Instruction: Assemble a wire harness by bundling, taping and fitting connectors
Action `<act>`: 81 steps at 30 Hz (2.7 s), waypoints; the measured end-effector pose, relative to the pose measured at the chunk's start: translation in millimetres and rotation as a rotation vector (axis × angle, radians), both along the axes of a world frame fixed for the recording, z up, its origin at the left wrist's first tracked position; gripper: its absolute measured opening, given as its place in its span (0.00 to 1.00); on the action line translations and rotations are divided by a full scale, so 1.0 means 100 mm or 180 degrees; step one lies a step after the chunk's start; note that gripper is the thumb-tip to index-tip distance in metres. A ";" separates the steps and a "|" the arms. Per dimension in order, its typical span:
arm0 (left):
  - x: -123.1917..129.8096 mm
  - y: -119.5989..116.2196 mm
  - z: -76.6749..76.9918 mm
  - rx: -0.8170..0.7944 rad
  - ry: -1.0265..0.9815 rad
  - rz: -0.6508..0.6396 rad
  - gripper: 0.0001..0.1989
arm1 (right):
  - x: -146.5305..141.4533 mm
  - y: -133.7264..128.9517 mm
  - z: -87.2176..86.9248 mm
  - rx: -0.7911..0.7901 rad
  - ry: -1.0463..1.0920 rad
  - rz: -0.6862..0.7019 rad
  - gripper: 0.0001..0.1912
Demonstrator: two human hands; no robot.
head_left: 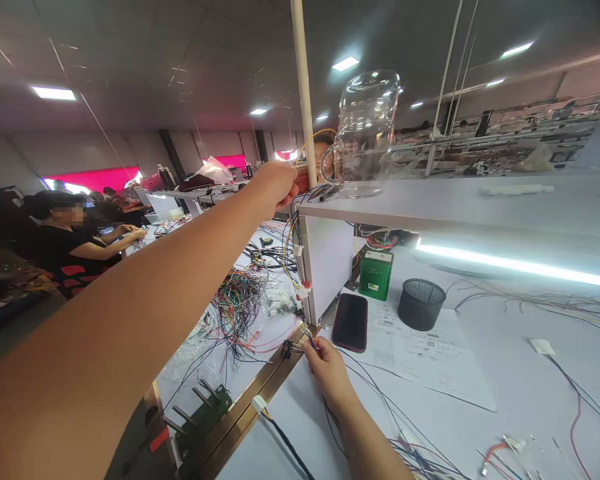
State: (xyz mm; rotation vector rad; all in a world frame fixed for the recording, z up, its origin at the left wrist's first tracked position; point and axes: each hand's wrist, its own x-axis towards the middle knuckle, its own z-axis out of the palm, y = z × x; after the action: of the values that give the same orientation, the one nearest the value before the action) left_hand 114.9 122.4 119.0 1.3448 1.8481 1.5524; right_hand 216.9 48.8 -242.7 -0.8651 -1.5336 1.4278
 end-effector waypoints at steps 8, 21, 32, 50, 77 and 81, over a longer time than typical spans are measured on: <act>-0.18 0.32 -0.11 0.0347 0.1042 0.0296 0.03 | 0.00 0.01 -0.03 0.0021 -0.0035 0.0073 0.19; -0.11 0.28 -0.09 -0.0151 0.0535 0.0363 0.01 | -0.01 0.02 0.02 0.0027 -0.0019 0.0024 0.16; -0.25 0.17 -0.26 0.0549 0.0858 0.0154 0.24 | 0.00 0.00 0.04 -0.0021 0.0023 0.0093 0.18; -0.37 -0.63 -1.25 0.0997 0.2633 -0.0074 0.27 | 0.03 -0.04 0.11 -0.0185 -0.0008 0.0050 0.18; -0.25 -0.48 -1.29 0.0811 0.2629 -0.0117 0.20 | 0.06 -0.05 0.08 -0.0117 -0.0114 0.0079 0.21; -0.29 -0.73 -1.56 0.0937 0.2421 -0.0332 0.23 | 0.08 -0.05 0.09 -0.0101 -0.0080 0.0100 0.21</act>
State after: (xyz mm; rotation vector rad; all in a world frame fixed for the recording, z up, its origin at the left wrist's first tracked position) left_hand 86.3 49.6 -37.0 2.3772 1.9244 1.3998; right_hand 224.6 43.7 -234.0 -0.8845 -1.5533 1.4724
